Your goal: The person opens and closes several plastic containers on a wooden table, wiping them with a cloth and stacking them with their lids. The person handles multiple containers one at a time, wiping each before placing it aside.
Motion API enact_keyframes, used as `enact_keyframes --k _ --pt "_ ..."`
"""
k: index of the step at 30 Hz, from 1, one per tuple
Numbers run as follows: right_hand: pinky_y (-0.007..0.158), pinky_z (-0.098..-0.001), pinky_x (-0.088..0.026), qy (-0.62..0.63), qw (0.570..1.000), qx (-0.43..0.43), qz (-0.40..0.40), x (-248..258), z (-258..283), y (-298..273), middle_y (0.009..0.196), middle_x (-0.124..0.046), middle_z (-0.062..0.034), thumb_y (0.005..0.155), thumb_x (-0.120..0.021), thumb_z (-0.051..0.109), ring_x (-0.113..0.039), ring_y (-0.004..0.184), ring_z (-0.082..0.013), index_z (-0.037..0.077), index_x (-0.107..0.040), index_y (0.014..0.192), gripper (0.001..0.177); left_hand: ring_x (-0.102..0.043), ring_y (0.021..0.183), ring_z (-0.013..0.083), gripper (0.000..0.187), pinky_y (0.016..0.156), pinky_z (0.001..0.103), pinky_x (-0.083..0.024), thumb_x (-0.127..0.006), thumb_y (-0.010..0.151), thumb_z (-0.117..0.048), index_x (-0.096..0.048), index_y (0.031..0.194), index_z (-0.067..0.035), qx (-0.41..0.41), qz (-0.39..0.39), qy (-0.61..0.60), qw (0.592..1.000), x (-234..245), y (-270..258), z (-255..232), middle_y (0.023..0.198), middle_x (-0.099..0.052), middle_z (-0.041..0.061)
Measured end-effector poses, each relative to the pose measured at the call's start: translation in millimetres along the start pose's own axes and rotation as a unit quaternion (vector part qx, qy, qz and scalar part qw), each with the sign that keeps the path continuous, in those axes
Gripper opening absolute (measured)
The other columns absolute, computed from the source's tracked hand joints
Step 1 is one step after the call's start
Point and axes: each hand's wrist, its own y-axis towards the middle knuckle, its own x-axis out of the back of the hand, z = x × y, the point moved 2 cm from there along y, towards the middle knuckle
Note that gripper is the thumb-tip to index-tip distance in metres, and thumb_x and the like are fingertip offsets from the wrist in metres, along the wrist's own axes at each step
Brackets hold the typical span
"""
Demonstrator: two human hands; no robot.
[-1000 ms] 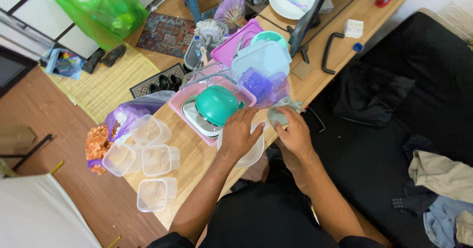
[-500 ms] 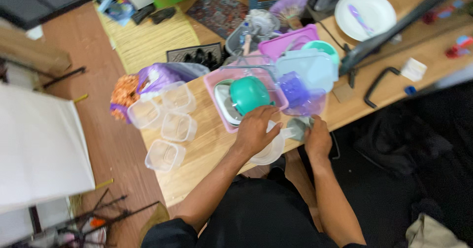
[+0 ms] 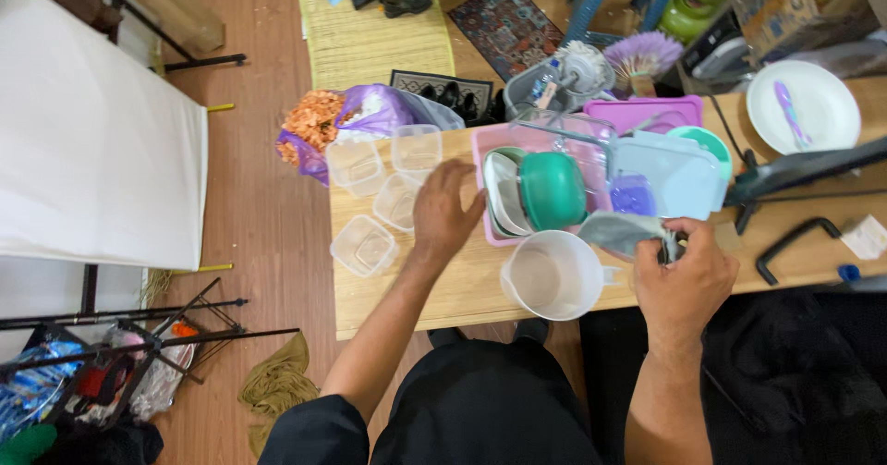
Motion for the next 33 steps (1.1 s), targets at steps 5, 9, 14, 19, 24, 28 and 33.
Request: enact_keyframes --k 5,9,14,19,24,28,33 --pt "0.083 -0.0408 -0.055 0.094 0.995 -0.009 -0.028 -22.6 24.9 13.0 0.101 -0.068 -0.0149 0.098 -0.073 0.007 -0.07 0.088 -0.0303 0.0 -0.062 0.113 0.019 -0.044 0.135 0.0441 0.087 0.107 0.055 -0.04 -0.091 0.066 -0.042 -0.052 0.137 -0.009 0.061 0.013 0.152 0.986 4.0 24.6 65.1 0.149 -0.042 0.027" --pt "0.08 -0.0392 -0.055 0.106 0.994 0.001 -0.017 -38.5 37.4 24.0 0.101 -0.067 -0.0158 0.096 -0.075 0.008 -0.069 0.09 -0.0301 0.0 -0.063 0.114 0.023 -0.04 0.136 0.0459 0.11 0.11 0.054 -0.034 -0.091 0.059 -0.059 -0.045 0.146 -0.008 0.105 0.097 0.224 0.964 3.0 54.3 84.1 0.152 -0.034 0.032" --pt "0.077 -0.0381 -0.054 0.135 0.991 0.004 0.016 -47.7 40.8 43.1 0.102 -0.068 -0.0154 0.095 -0.075 0.009 -0.068 0.085 -0.0276 0.0 -0.063 0.116 0.027 -0.039 0.137 0.0466 0.119 0.112 0.053 -0.032 -0.089 0.057 -0.068 -0.039 0.15 -0.012 0.157 0.168 0.299 0.926 2.5 76.2 68.7 0.155 -0.031 0.031" --pt "0.073 -0.032 -0.053 0.214 0.973 -0.047 0.074 -63.4 30.0 63.5 0.095 -0.068 -0.0098 0.093 -0.074 0.009 -0.067 0.079 -0.0183 -0.001 -0.063 0.114 0.026 -0.048 0.128 0.0426 0.117 0.105 0.05 -0.037 -0.09 0.058 -0.06 -0.039 0.153 -0.014 0.218 0.168 0.305 0.911 8.4 92.2 48.1 0.156 -0.032 0.031" --pt "0.073 -0.0256 -0.05 0.378 0.91 -0.095 0.145 -86.0 2.7 81.7 0.102 -0.064 -0.0036 0.096 -0.071 0.004 -0.059 0.085 -0.009 0.001 -0.059 0.119 0.026 -0.049 0.128 0.0388 0.106 0.1 0.052 -0.04 -0.09 0.059 -0.049 -0.045 0.148 -0.013 0.217 0.099 0.284 0.928 16.7 102.5 20.4 0.147 -0.044 0.024" --pt "0.082 -0.0245 -0.051 0.462 0.864 -0.114 0.163 -96.8 -21.1 98.8 0.111 -0.063 -0.0047 0.097 -0.068 0.001 -0.059 0.096 -0.0094 0.002 -0.056 0.124 0.029 -0.047 0.13 0.0387 0.099 0.099 0.055 -0.039 -0.091 0.06 -0.043 -0.048 0.143 -0.011 0.155 -0.021 0.188 0.97 13.7 101.8 -7.1 0.146 -0.046 0.02" --pt "0.103 -0.0258 -0.048 0.581 0.795 -0.125 0.126 -95.7 -33.1 128.8 0.131 -0.063 -0.0066 0.098 -0.063 -0.002 -0.06 0.116 -0.0119 0.001 -0.057 0.138 0.041 -0.044 0.138 0.0411 0.093 0.115 0.054 -0.038 -0.092 0.067 -0.032 -0.047 0.146 -0.011 0.022 -0.115 0.036 0.992 17.9 94.2 -58.6 0.152 -0.043 0.019"
